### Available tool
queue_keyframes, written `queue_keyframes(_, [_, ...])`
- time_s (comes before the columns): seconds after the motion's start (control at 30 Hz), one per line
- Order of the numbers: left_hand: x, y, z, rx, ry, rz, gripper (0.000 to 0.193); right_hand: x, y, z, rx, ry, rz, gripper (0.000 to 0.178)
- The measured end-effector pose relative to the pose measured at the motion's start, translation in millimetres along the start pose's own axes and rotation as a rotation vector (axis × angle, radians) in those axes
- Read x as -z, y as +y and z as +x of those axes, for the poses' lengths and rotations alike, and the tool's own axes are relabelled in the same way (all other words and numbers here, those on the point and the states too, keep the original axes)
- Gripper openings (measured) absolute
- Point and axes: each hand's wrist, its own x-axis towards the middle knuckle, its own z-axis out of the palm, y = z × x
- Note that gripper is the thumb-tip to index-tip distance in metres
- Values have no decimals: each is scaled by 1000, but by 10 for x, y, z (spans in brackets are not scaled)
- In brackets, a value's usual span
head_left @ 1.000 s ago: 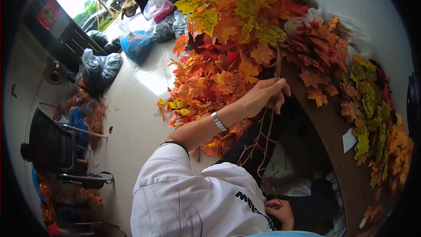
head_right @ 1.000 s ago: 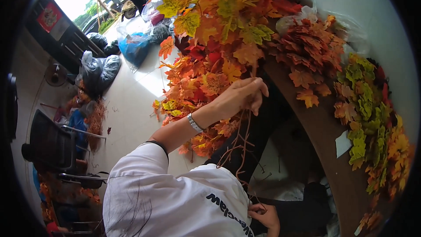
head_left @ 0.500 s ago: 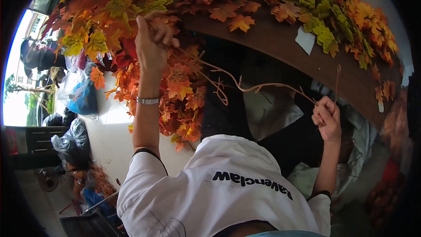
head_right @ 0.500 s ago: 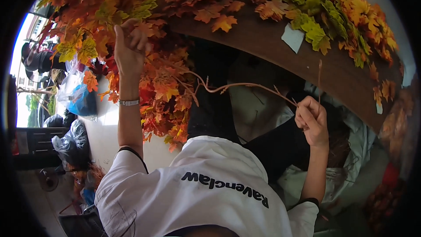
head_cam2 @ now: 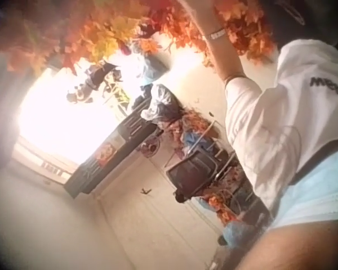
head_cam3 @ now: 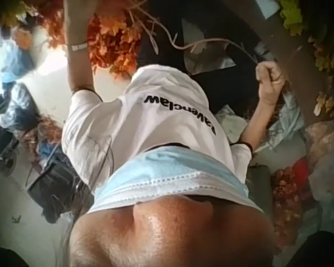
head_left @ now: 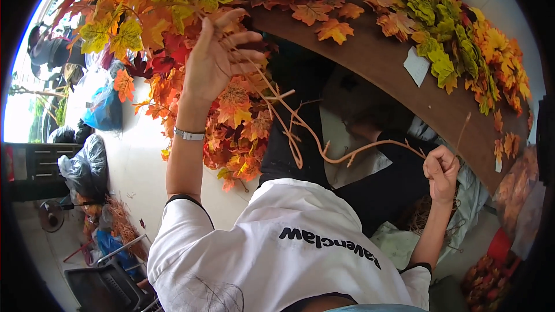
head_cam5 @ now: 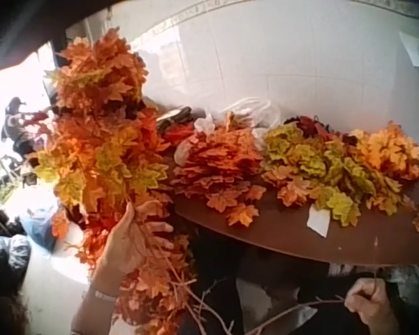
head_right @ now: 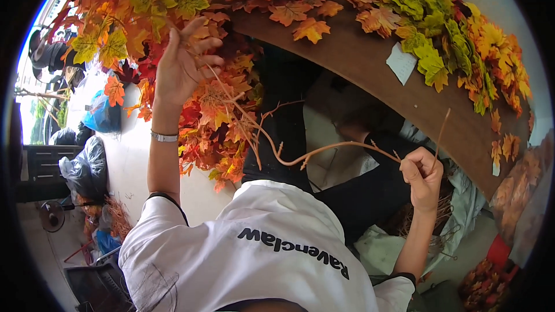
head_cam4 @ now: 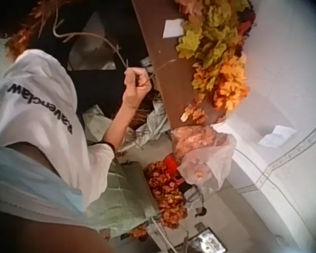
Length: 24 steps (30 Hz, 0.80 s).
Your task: The person assembles artificial maple leaf branches by hand, attaching individual artificial leaves to a wire stem.
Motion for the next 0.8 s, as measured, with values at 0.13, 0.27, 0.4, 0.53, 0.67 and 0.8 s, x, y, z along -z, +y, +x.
queue_keyframes(0.13, [-82,-79,-95,139,200,195,59,-66,76,57,-83,70,47,21])
queue_keyframes(0.27, [6,-193,-143,184,223,160,61,-108,87,39,-82,92,-126,20])
queue_keyframes(0.4, [-91,-305,-76,274,94,58,61,-107,113,37,-76,138,-354,19])
queue_keyframes(0.53, [-94,-198,-176,294,332,67,51,-51,144,96,-111,147,-330,19])
queue_keyframes(0.67, [-20,-116,-286,214,282,94,49,87,150,55,-174,174,-239,20])
queue_keyframes(0.8, [49,-8,-304,172,142,185,49,261,120,-27,-364,28,119,23])
